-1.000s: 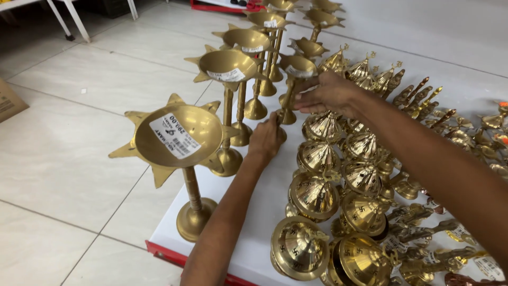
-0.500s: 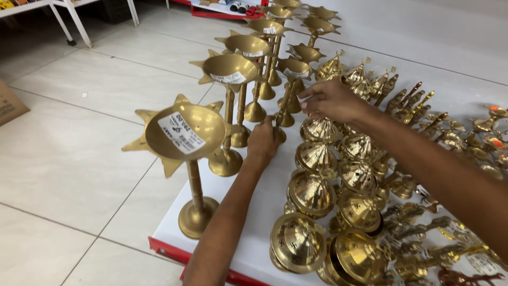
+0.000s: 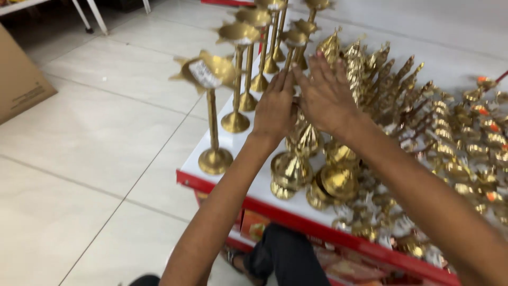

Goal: Cleaning and organizing brass oil lamps on store shelves.

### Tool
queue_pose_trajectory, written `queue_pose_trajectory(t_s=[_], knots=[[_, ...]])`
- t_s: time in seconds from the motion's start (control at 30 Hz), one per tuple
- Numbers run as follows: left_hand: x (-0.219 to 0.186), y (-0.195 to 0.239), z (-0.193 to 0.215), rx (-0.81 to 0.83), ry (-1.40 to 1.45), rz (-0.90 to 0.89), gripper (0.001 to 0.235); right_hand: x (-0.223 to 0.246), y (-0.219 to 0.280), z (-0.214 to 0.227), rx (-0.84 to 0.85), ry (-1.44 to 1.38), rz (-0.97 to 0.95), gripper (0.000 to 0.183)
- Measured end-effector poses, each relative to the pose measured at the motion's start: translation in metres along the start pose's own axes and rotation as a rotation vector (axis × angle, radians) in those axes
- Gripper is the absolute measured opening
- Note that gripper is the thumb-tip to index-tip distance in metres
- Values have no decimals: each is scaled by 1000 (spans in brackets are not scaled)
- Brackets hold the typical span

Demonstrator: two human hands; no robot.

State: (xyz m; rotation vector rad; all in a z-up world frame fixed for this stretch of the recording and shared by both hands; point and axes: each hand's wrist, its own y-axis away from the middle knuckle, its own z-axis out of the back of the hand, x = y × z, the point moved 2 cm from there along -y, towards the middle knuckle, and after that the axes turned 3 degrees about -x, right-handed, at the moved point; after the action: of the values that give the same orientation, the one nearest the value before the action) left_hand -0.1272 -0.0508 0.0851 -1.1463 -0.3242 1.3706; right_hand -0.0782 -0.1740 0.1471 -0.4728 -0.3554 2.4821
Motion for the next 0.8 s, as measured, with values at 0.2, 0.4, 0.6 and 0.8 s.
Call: queue_pose_trajectory(t_s=[0.2, 0.4, 0.6, 0.8], knots=[[-70, 79, 78, -80, -273, -101, 77, 84, 95, 55, -151, -78, -64, 74], [-62, 194, 168, -89, -382, -33, 71, 202, 138, 28, -306, -250, 102, 76], [5, 325, 224, -38, -822, 213, 71, 335, 135, -40, -198, -581, 456, 81], [90, 469, 242, 122, -923, 606, 82, 462, 136, -154, 66, -680, 704, 82]])
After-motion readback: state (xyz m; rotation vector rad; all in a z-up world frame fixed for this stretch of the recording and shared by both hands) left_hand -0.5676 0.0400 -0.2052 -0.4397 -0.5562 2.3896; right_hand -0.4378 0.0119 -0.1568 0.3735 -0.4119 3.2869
